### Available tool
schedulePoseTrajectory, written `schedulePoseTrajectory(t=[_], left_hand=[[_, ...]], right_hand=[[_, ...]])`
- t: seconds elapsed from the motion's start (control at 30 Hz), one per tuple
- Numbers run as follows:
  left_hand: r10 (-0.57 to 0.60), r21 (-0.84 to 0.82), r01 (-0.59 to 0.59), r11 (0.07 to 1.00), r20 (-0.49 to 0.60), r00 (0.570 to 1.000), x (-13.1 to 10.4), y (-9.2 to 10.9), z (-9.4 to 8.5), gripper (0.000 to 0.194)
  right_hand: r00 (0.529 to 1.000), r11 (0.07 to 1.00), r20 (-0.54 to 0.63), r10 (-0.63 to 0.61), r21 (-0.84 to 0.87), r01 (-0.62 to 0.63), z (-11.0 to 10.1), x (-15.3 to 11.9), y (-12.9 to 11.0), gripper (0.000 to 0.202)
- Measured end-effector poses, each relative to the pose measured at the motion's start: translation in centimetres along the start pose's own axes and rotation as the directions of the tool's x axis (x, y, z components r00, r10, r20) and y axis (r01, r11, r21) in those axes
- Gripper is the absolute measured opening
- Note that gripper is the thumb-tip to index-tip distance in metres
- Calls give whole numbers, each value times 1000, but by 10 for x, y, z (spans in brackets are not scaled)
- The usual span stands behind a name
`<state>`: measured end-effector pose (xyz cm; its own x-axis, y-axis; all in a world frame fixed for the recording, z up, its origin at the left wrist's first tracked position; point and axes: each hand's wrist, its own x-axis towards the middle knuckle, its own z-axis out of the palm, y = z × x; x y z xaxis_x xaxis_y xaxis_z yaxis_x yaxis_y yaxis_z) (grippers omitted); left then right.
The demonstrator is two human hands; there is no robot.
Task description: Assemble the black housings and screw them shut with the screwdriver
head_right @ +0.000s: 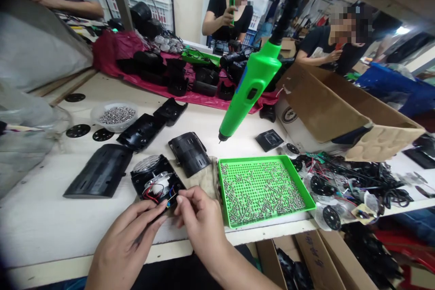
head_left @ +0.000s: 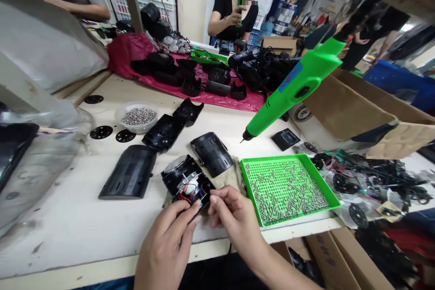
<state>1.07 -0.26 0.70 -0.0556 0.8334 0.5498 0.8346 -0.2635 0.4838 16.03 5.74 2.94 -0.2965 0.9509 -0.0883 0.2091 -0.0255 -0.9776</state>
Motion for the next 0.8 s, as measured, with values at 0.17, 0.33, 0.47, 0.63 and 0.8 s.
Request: schedulePoseTrajectory(t=[0.17, 0.33, 0.47, 0.63, 0.8], left_hand=[[-22, -26, 22, 999, -12, 1000, 0, 0, 1, 20], [-39, -31, 38, 999, -23, 999, -1, -3, 3, 19], [-51, -58, 50, 997, -3, 999, -2, -5, 4, 20], [61, 10, -61, 998, -12, 998, -2, -3, 3, 31], [97, 8, -97, 995, -90, 991, -2, 4, -2, 35]], right_hand=[[942, 698, 197, -270, -634, 333, -18, 2, -18, 14], [844, 269, 467, -264, -805, 529, -22, 8, -39, 18], [800, 202, 474, -367, -799, 566, -17, 2, -28, 27], [863, 599, 310, -399, -625, 501, -23, -7, -9, 25], [921, 782, 206, -329, -487, 388, -25, -9, -9, 26]])
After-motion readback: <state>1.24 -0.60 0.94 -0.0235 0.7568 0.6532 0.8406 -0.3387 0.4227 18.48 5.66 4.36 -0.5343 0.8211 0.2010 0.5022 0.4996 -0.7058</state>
